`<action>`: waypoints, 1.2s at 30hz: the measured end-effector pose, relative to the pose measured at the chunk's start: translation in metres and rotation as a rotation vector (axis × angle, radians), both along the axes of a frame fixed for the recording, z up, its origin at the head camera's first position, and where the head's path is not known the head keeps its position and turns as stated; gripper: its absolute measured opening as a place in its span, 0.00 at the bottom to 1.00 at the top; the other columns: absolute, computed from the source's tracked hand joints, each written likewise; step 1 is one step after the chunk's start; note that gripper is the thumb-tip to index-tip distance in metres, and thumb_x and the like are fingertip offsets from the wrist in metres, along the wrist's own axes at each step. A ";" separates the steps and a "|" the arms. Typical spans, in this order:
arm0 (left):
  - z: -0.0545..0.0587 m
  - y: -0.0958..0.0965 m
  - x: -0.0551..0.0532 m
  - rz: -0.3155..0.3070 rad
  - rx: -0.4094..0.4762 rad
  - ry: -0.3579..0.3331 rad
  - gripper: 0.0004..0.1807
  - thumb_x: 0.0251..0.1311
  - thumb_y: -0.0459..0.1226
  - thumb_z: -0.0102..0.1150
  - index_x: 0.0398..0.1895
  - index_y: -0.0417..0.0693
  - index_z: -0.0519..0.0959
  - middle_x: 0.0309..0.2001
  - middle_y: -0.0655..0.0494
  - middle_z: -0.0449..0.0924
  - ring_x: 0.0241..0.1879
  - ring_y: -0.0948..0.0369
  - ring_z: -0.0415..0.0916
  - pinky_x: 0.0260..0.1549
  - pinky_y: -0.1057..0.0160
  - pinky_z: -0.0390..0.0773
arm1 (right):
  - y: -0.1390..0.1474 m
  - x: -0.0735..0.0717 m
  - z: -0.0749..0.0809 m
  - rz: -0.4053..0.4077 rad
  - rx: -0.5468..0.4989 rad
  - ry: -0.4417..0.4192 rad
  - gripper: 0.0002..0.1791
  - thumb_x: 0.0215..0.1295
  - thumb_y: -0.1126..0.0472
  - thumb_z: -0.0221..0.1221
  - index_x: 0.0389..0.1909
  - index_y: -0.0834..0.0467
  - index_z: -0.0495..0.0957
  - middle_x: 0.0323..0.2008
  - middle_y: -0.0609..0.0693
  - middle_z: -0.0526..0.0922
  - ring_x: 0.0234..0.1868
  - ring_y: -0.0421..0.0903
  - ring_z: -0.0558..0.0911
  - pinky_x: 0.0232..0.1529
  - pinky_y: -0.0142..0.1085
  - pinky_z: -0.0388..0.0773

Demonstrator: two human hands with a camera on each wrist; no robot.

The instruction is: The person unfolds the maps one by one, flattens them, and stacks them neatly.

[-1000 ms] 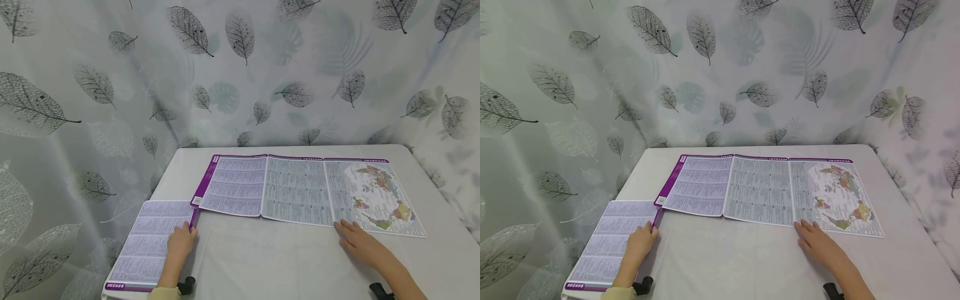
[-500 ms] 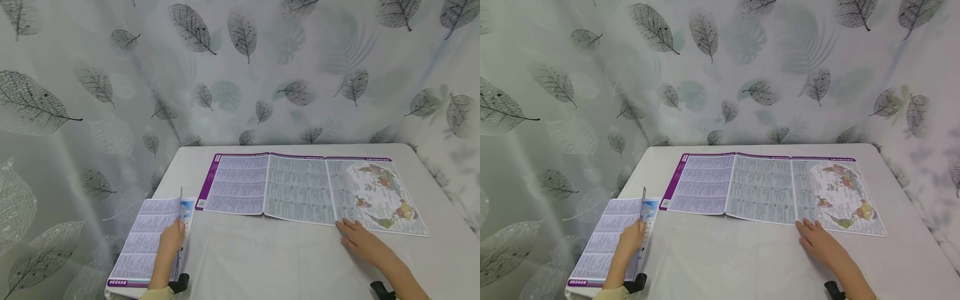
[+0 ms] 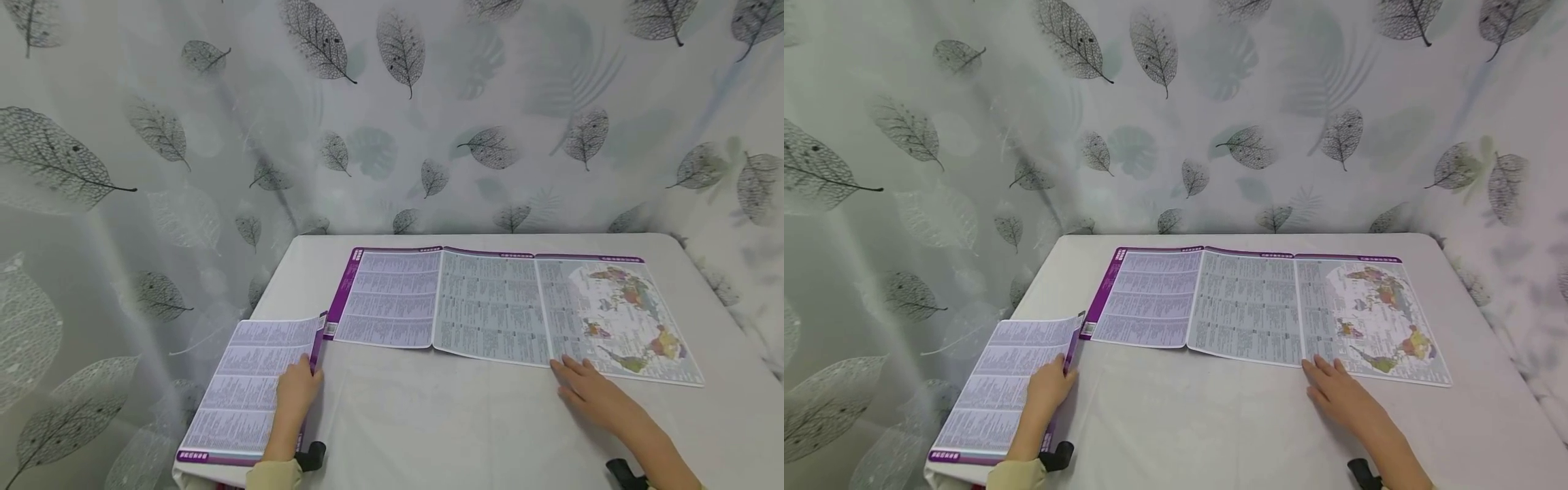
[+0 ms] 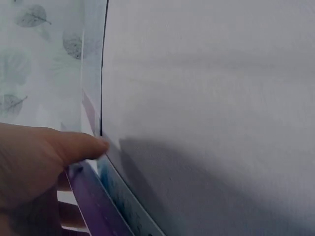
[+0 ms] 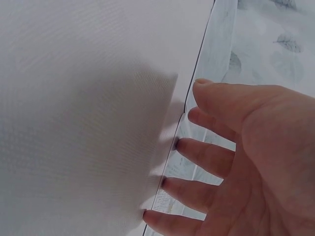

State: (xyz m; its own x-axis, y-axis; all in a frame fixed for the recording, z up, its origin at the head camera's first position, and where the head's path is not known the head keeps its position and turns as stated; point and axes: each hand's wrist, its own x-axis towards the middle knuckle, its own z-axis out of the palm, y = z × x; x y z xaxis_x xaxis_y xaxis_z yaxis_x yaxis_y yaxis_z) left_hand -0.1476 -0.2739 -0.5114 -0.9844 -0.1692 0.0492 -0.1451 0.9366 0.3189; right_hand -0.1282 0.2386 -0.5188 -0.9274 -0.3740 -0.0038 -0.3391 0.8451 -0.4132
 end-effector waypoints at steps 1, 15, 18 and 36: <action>0.001 0.003 -0.001 0.005 -0.012 -0.010 0.15 0.57 0.33 0.57 0.40 0.26 0.71 0.22 0.38 0.72 0.20 0.46 0.73 0.17 0.52 0.73 | 0.000 0.000 0.000 -0.002 0.000 -0.002 0.26 0.62 0.60 0.59 0.57 0.70 0.70 0.56 0.75 0.66 0.55 0.81 0.59 0.50 0.67 0.60; -0.005 0.020 -0.008 0.061 -0.203 -0.017 0.22 0.57 0.23 0.47 0.55 0.17 0.63 0.40 0.13 0.67 0.42 0.29 0.71 0.39 0.35 0.72 | 0.000 0.002 -0.002 -0.005 -0.018 0.016 0.26 0.61 0.62 0.60 0.57 0.71 0.70 0.57 0.76 0.65 0.56 0.80 0.58 0.53 0.66 0.58; -0.005 0.019 -0.005 0.068 -0.183 0.062 0.23 0.56 0.22 0.47 0.55 0.18 0.63 0.35 0.16 0.69 0.35 0.30 0.74 0.32 0.39 0.75 | 0.000 0.002 -0.002 -0.003 -0.026 0.019 0.26 0.60 0.62 0.61 0.57 0.71 0.70 0.56 0.76 0.65 0.56 0.80 0.58 0.53 0.66 0.58; 0.037 0.038 0.007 -0.052 -0.024 0.256 0.34 0.45 0.19 0.54 0.61 0.22 0.59 0.27 0.30 0.75 0.24 0.36 0.75 0.24 0.41 0.73 | 0.001 0.002 -0.004 -0.004 -0.039 0.005 0.26 0.60 0.62 0.60 0.57 0.72 0.69 0.57 0.77 0.64 0.56 0.80 0.57 0.53 0.66 0.57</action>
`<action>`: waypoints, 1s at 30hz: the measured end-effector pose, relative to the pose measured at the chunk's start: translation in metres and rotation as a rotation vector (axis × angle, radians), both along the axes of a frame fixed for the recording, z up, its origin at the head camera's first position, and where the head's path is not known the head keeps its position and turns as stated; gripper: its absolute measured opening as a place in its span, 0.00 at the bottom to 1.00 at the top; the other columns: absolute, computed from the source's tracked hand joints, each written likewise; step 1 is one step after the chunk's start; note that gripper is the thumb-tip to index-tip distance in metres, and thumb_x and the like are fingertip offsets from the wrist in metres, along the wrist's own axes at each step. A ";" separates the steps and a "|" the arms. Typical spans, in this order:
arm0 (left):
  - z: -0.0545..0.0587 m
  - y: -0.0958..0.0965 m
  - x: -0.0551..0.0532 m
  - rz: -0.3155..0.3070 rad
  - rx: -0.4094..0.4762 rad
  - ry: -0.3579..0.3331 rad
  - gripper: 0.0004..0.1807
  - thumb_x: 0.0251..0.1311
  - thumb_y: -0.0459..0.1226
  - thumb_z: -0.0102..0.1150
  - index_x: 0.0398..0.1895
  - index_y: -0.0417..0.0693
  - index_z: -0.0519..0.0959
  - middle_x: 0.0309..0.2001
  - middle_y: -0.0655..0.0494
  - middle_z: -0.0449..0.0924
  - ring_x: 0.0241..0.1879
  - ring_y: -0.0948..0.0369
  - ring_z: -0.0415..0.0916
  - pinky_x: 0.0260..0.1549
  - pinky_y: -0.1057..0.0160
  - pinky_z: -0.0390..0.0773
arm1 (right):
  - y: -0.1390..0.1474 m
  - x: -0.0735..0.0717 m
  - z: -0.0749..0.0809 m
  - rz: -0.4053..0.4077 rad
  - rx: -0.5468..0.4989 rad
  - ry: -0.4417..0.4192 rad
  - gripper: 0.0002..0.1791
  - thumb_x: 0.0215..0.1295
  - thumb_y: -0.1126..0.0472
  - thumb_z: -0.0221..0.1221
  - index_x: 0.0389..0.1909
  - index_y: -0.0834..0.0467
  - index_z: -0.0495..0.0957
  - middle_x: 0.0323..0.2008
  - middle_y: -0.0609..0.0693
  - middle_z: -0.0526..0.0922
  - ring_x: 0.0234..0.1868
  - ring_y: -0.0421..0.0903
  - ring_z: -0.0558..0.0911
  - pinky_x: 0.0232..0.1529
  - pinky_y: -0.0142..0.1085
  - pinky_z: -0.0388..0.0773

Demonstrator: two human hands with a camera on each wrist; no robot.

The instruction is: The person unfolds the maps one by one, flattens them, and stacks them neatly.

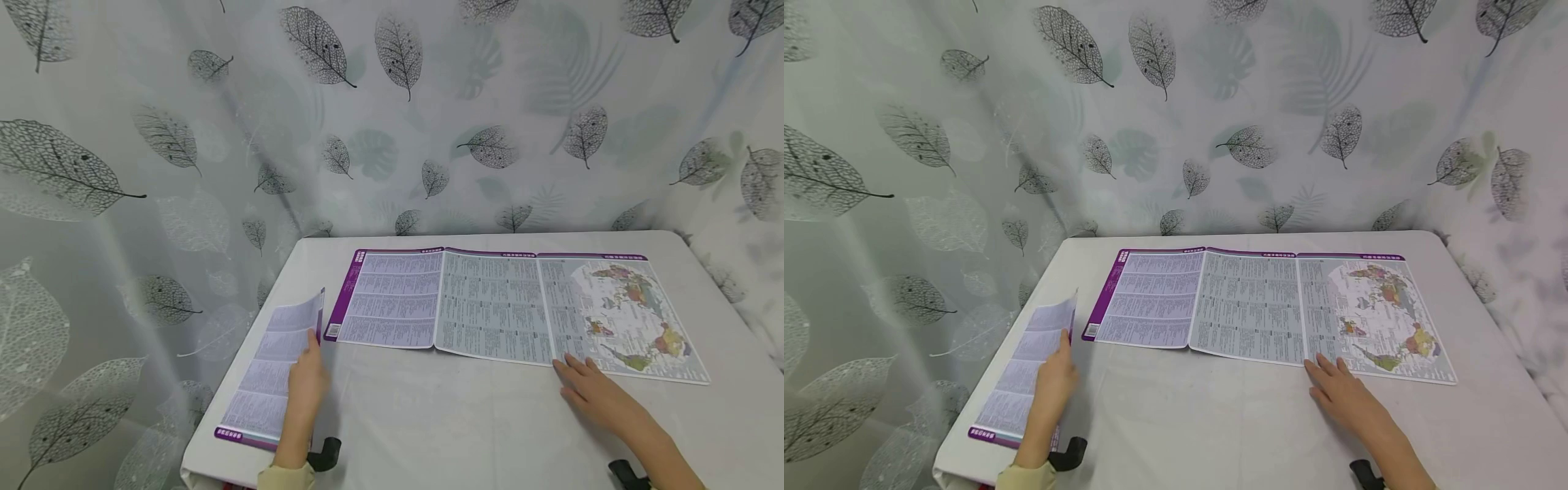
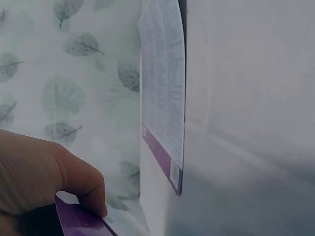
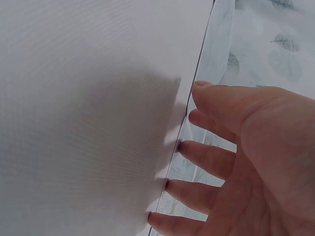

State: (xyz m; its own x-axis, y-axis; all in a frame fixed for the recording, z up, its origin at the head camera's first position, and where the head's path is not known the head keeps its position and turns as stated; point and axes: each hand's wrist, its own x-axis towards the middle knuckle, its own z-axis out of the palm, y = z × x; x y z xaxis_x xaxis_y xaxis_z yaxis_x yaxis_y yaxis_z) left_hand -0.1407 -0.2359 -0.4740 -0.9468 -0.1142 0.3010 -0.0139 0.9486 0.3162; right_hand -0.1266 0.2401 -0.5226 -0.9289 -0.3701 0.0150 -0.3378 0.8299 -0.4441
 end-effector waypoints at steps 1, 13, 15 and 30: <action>0.003 0.005 0.000 -0.013 0.010 -0.009 0.35 0.45 0.19 0.54 0.62 0.22 0.59 0.27 0.31 0.75 0.24 0.37 0.75 0.24 0.42 0.73 | 0.001 0.000 0.000 -0.001 -0.002 0.003 0.26 0.60 0.62 0.60 0.57 0.72 0.69 0.57 0.77 0.64 0.56 0.80 0.57 0.53 0.66 0.57; 0.030 0.067 0.010 -0.077 0.112 0.006 0.35 0.55 0.22 0.51 0.68 0.31 0.56 0.50 0.32 0.74 0.17 0.55 0.64 0.17 0.58 0.68 | -0.045 -0.002 0.028 0.065 -0.178 0.067 0.25 0.67 0.60 0.55 0.64 0.63 0.66 0.61 0.62 0.69 0.60 0.61 0.67 0.56 0.55 0.65; 0.034 0.077 0.011 -0.094 0.116 0.037 0.35 0.54 0.21 0.53 0.68 0.32 0.56 0.50 0.33 0.74 0.18 0.55 0.65 0.18 0.59 0.69 | -0.064 -0.007 0.032 0.098 -0.224 0.076 0.26 0.69 0.59 0.53 0.65 0.61 0.65 0.61 0.58 0.69 0.61 0.58 0.68 0.57 0.52 0.65; 0.037 0.137 0.018 -0.222 0.181 0.077 0.35 0.52 0.20 0.55 0.66 0.32 0.60 0.43 0.36 0.78 0.23 0.56 0.67 0.22 0.58 0.70 | -0.202 -0.008 0.024 0.502 -0.697 -0.194 0.32 0.72 0.58 0.48 0.71 0.63 0.48 0.67 0.59 0.59 0.63 0.53 0.66 0.57 0.41 0.68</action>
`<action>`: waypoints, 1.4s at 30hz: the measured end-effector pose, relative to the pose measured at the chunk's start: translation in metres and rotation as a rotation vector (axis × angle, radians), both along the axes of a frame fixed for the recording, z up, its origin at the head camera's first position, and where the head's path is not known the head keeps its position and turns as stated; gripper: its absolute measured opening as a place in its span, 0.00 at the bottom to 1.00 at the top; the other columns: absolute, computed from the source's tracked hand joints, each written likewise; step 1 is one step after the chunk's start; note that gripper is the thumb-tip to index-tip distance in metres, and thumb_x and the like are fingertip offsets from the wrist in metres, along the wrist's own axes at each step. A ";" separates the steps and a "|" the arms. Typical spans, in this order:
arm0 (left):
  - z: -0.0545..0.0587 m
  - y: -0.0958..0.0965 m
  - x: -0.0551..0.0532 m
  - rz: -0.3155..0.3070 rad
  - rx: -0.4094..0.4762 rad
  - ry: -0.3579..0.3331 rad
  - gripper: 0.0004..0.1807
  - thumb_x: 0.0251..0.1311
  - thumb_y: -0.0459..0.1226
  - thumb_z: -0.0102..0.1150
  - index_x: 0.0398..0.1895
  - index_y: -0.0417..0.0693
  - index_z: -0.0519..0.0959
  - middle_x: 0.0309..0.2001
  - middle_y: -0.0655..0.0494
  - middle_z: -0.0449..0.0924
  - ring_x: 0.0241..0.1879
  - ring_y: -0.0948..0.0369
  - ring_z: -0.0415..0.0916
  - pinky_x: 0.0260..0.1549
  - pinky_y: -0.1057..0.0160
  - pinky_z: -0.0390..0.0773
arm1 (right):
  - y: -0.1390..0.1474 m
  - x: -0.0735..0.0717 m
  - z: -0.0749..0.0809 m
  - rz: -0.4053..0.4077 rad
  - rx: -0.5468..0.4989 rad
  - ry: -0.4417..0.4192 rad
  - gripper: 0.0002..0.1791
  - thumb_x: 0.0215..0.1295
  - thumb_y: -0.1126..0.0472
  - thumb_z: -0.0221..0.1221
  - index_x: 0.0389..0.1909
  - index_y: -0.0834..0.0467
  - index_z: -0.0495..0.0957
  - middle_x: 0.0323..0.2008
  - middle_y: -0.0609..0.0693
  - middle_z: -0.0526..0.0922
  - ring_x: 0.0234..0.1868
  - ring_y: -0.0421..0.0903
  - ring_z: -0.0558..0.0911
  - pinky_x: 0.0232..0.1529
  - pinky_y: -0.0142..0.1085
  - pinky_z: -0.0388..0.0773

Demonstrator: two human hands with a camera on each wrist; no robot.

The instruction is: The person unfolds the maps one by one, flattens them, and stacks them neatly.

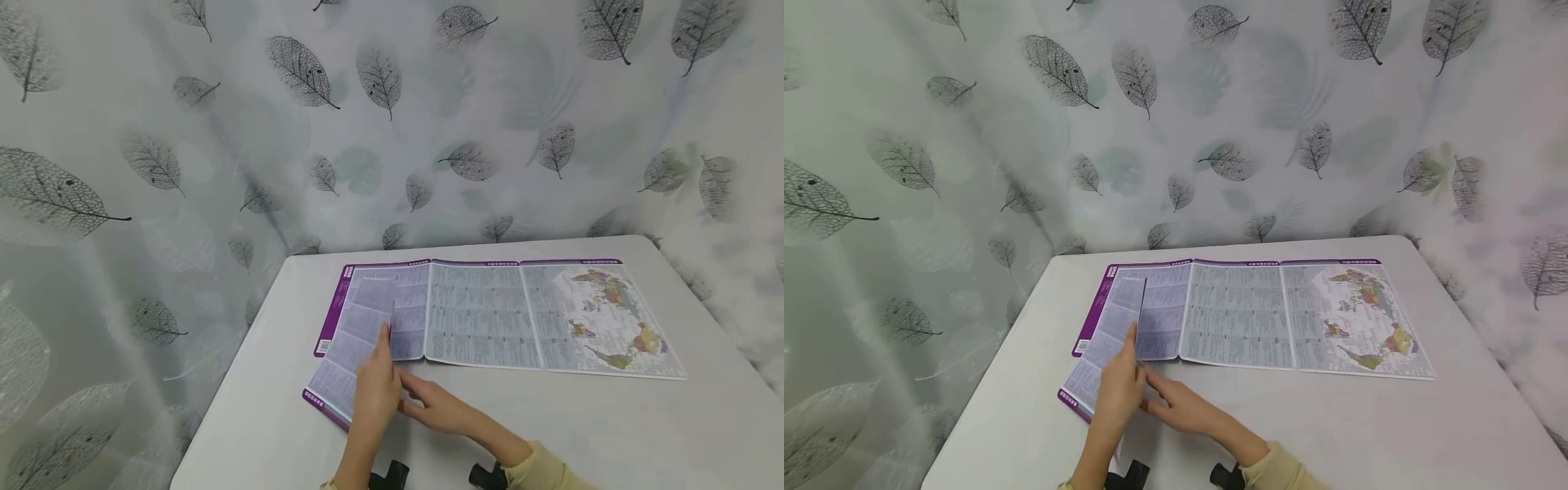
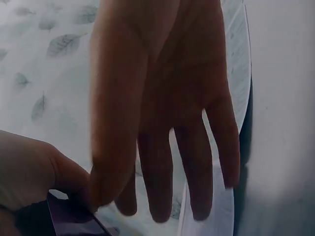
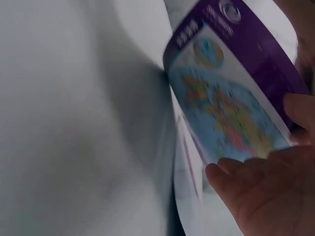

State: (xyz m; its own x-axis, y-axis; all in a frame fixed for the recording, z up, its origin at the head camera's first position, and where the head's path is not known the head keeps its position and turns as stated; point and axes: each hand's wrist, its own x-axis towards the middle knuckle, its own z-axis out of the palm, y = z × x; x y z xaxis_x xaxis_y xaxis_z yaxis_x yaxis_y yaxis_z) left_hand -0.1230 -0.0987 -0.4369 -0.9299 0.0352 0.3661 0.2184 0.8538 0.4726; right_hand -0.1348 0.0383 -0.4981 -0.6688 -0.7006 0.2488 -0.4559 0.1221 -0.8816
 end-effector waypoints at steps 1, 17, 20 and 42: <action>-0.002 0.002 0.001 -0.008 0.006 0.016 0.34 0.52 0.20 0.55 0.66 0.32 0.61 0.43 0.37 0.78 0.22 0.56 0.66 0.21 0.59 0.70 | -0.005 0.003 -0.002 0.014 -0.031 -0.052 0.33 0.72 0.60 0.48 0.72 0.63 0.46 0.67 0.60 0.59 0.63 0.53 0.65 0.57 0.40 0.68; -0.024 0.033 0.012 -0.122 -0.068 0.104 0.37 0.39 0.14 0.58 0.60 0.35 0.70 0.45 0.37 0.78 0.32 0.43 0.80 0.28 0.53 0.80 | -0.017 0.016 -0.017 -0.358 -0.411 -0.577 0.34 0.68 0.62 0.51 0.69 0.71 0.47 0.60 0.66 0.66 0.55 0.53 0.73 0.47 0.34 0.72; -0.025 0.036 0.013 -0.139 -0.062 0.073 0.34 0.42 0.14 0.57 0.58 0.36 0.72 0.44 0.40 0.80 0.36 0.45 0.80 0.32 0.55 0.81 | -0.015 0.016 -0.017 -0.414 -0.462 -0.665 0.35 0.65 0.65 0.53 0.68 0.69 0.49 0.51 0.62 0.76 0.41 0.44 0.78 0.34 0.31 0.74; 0.054 -0.040 0.002 -0.133 0.297 0.034 0.22 0.67 0.30 0.49 0.63 0.33 0.64 0.48 0.34 0.77 0.41 0.43 0.79 0.34 0.48 0.79 | 0.080 0.000 0.000 -0.516 -0.319 -0.603 0.28 0.71 0.70 0.44 0.67 0.70 0.47 0.42 0.68 0.80 0.34 0.49 0.83 0.31 0.34 0.79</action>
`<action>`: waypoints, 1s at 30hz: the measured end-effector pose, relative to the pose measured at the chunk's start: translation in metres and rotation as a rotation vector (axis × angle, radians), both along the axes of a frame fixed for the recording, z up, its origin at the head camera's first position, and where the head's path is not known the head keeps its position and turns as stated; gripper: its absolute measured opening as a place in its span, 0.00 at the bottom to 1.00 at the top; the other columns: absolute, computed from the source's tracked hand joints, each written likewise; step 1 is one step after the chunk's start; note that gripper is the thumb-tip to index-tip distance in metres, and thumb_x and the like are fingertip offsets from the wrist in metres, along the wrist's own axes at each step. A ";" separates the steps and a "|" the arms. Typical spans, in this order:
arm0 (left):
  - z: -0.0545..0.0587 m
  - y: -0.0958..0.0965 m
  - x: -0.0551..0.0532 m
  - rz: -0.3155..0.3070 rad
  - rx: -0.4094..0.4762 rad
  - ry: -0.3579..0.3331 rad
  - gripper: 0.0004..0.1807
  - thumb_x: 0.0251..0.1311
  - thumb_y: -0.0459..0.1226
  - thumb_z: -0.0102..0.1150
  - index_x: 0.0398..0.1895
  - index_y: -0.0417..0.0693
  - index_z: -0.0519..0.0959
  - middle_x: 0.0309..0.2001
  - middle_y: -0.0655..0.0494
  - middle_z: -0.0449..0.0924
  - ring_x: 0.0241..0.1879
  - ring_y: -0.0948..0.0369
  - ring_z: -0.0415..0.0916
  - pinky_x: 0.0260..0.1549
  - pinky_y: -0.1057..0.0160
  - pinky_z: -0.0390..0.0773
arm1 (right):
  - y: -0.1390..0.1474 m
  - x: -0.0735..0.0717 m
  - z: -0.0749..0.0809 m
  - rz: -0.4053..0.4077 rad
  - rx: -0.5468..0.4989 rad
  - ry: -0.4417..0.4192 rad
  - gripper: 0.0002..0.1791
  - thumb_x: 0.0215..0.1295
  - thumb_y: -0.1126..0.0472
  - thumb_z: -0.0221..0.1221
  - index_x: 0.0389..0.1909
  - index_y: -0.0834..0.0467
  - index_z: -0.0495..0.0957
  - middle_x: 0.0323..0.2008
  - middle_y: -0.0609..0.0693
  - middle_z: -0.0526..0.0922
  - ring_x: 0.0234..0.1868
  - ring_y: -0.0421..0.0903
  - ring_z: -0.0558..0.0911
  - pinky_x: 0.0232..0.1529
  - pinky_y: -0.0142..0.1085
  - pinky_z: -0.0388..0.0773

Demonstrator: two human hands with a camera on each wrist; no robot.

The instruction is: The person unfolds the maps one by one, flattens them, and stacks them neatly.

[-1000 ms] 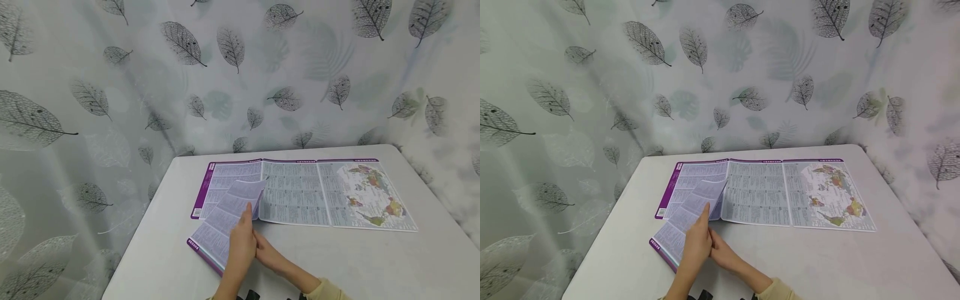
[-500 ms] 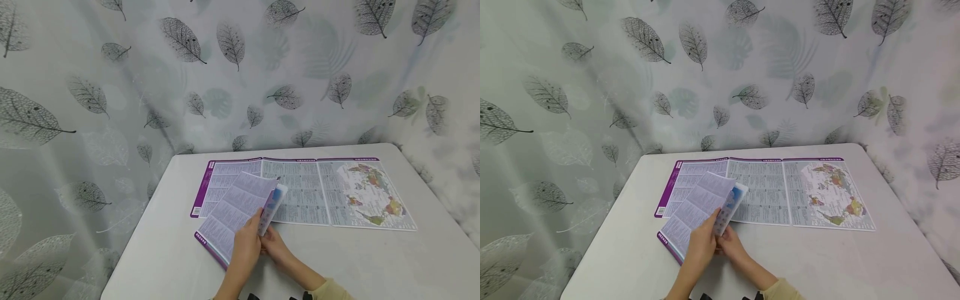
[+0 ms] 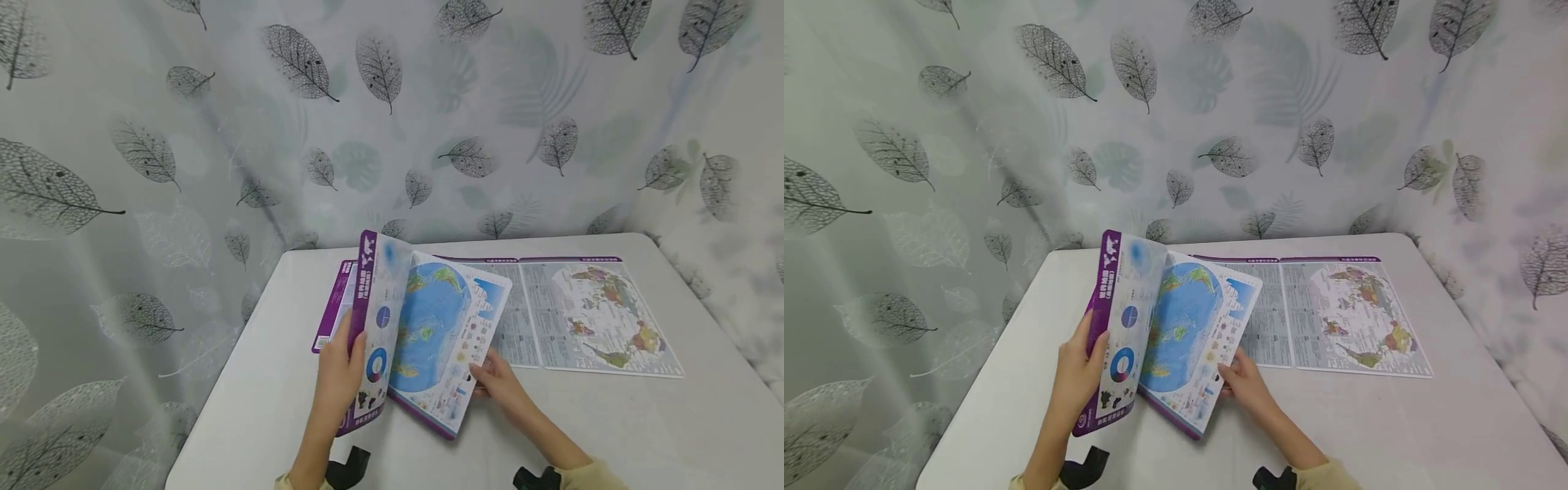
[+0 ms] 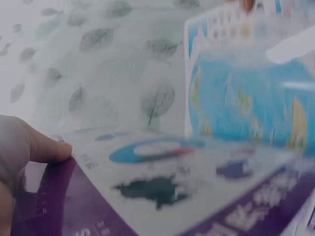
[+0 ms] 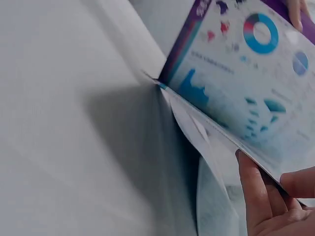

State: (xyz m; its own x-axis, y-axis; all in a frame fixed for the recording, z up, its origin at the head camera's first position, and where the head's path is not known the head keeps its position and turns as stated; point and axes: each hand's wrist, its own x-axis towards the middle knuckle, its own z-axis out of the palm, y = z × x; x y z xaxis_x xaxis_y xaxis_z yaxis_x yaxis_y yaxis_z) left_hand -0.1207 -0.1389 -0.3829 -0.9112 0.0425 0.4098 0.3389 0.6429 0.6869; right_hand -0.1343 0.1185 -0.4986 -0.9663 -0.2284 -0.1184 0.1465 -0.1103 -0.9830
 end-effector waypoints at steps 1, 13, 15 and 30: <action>0.001 -0.006 -0.001 0.006 0.016 -0.010 0.22 0.67 0.31 0.49 0.63 0.34 0.63 0.48 0.35 0.77 0.40 0.42 0.79 0.33 0.49 0.80 | 0.005 -0.001 0.002 -0.029 0.029 0.002 0.27 0.71 0.70 0.45 0.67 0.69 0.49 0.40 0.67 0.80 0.32 0.48 0.83 0.30 0.34 0.79; 0.009 -0.070 -0.003 0.099 0.206 -0.052 0.23 0.65 0.32 0.52 0.63 0.38 0.65 0.47 0.36 0.77 0.38 0.41 0.79 0.27 0.50 0.80 | 0.059 -0.012 0.021 -0.168 0.198 0.129 0.25 0.73 0.64 0.46 0.67 0.64 0.55 0.43 0.68 0.79 0.33 0.48 0.84 0.32 0.39 0.81; 0.007 -0.078 -0.003 0.110 0.220 -0.069 0.23 0.65 0.32 0.53 0.63 0.39 0.65 0.48 0.37 0.78 0.38 0.41 0.79 0.27 0.50 0.80 | 0.069 -0.011 0.027 -0.184 0.240 0.153 0.25 0.73 0.62 0.46 0.67 0.65 0.56 0.43 0.68 0.79 0.31 0.47 0.84 0.31 0.38 0.81; -0.079 -0.104 -0.038 0.114 0.337 -0.271 0.30 0.63 0.30 0.55 0.68 0.41 0.60 0.45 0.35 0.78 0.36 0.45 0.81 0.27 0.57 0.81 | 0.135 -0.009 0.010 -0.377 0.596 0.165 0.31 0.69 0.49 0.51 0.71 0.49 0.57 0.36 0.57 0.82 0.25 0.47 0.80 0.20 0.38 0.78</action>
State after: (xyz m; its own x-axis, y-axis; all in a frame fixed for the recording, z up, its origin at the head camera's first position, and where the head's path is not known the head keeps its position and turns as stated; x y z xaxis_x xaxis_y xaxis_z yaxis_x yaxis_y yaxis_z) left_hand -0.1589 -0.2425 -0.4624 -0.9788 -0.1589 0.1291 0.0577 0.3911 0.9186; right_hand -0.1432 0.2530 -0.4887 -0.9827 0.1820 0.0348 0.0492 0.4378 -0.8977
